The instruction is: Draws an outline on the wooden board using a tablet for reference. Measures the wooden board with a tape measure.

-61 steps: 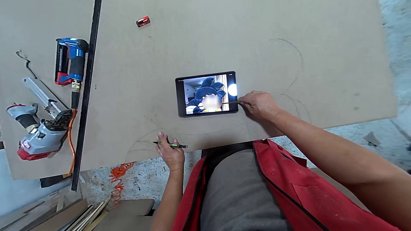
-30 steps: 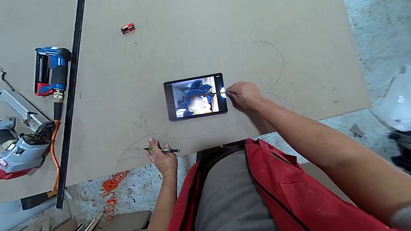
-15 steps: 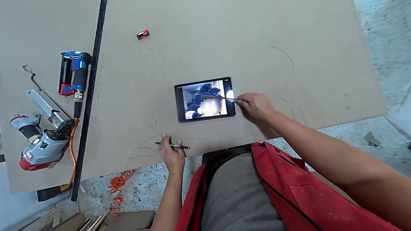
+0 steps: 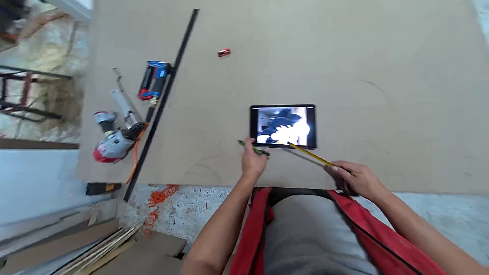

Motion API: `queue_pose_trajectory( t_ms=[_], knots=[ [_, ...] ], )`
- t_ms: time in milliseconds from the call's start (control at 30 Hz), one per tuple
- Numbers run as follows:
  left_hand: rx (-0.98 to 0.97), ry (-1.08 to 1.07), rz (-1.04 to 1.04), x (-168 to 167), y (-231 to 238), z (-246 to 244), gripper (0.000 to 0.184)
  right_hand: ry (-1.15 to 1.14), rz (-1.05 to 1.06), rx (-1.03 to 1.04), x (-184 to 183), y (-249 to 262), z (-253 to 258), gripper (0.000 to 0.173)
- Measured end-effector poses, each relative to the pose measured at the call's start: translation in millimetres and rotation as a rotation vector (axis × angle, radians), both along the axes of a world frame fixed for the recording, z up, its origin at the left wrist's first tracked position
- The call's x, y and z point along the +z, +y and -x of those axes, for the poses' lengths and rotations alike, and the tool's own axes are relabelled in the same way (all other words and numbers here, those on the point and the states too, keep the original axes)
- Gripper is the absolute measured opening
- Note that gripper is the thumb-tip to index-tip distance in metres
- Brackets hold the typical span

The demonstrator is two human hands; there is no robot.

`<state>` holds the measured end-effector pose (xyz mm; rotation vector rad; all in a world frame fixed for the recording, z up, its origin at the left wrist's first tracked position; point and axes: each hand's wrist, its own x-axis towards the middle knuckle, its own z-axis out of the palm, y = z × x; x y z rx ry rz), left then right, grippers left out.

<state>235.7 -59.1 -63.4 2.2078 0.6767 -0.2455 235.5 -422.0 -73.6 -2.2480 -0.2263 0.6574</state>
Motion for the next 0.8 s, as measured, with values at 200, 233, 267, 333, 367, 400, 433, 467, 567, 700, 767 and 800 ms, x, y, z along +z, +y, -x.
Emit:
queue_pose_trajectory(
  t_ms=[200, 233, 267, 333, 367, 400, 433, 467, 567, 700, 767, 800],
  knots=[
    [-0.202, 0.008, 0.2, 41.3, -16.7, -10.3, 0.07, 0.119, -0.053, 0.192, -11.3, 15.0, -12.7, 0.025],
    [-0.267, 0.041, 0.246, 49.4, -20.9, -2.1, 0.063, 0.065, -0.074, 0.228, -13.8, 21.8, -14.9, 0.026],
    [-0.337, 0.064, 0.256, 44.9, -22.4, 4.9, 0.055, 0.006, -0.089, 0.257, -14.9, 30.0, -17.7, 0.026],
    [-0.414, 0.033, 0.157, 19.8, -16.0, 17.9, 0.046, -0.054, -0.048, 0.327, -9.5, 48.6, -29.6, 0.029],
    [-0.393, 0.002, 0.09, 9.2, -8.9, 24.0, 0.046, -0.072, -0.014, 0.357, -7.9, 57.4, -37.3, 0.03],
    [-0.331, -0.029, 0.052, 1.8, -0.2, 29.6, 0.047, -0.087, 0.007, 0.375, -7.5, 64.9, -44.7, 0.031],
    [-0.249, -0.052, 0.034, -2.9, 9.2, 34.4, 0.048, -0.105, 0.017, 0.385, -7.9, 71.2, -52.4, 0.031],
    [-0.165, -0.074, 0.033, -5.4, 19.4, 38.2, 0.048, -0.116, 0.016, 0.395, -8.4, 76.2, -61.0, 0.031],
    [0.027, -0.099, 0.061, -4.8, 52.2, 49.7, 0.048, -0.186, -0.006, 0.458, -13.8, 87.8, -89.1, 0.03],
    [0.174, -0.099, 0.122, -2.8, 89.5, 61.0, 0.041, -0.312, 0.002, 0.479, -17.4, 109.2, -159.9, 0.027],
    [0.232, -0.067, 0.121, -0.7, 104.1, 59.6, 0.041, -0.344, 0.038, 0.464, -18.7, 127.8, -209.8, 0.028],
    [0.249, -0.059, 0.112, -0.2, 110.8, 58.0, 0.041, -0.346, 0.061, 0.463, -16.2, 140.7, -231.2, 0.028]
  ],
)
